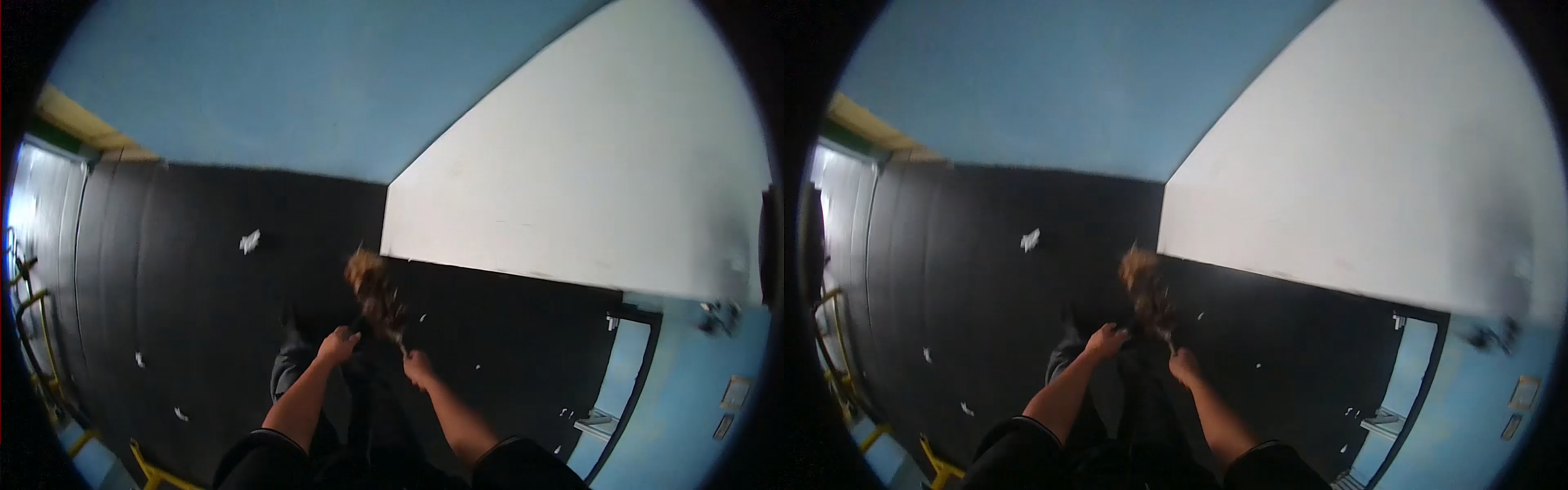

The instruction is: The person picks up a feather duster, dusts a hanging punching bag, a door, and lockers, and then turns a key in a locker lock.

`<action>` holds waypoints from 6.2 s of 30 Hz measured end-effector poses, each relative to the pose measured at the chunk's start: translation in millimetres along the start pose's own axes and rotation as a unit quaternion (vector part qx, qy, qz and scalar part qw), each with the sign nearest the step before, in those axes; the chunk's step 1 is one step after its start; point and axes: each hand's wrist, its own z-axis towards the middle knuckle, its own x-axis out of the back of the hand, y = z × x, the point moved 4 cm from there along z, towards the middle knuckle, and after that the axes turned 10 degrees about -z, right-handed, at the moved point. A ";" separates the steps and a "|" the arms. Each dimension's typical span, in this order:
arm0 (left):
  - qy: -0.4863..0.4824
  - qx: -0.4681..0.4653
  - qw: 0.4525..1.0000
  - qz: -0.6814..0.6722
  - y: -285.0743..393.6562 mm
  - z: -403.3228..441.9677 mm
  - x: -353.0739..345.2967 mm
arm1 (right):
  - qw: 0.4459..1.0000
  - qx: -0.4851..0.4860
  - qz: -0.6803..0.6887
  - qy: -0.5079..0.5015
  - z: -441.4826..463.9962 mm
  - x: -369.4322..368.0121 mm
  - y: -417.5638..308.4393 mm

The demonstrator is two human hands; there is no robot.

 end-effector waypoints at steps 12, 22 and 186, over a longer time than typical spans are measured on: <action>-0.015 -0.316 0.948 -0.026 70.2 -89.3 17.5 | 0.602 -0.088 0.782 -0.136 -143.2 -4.9 -110.8; 0.062 -0.149 0.969 -0.186 140.9 -228.5 119.2 | 0.583 0.321 0.681 0.306 -247.2 84.1 -234.3; -0.013 -0.374 0.515 0.771 540.4 -44.2 -452.6 | 0.799 0.163 0.474 0.331 52.0 452.8 277.1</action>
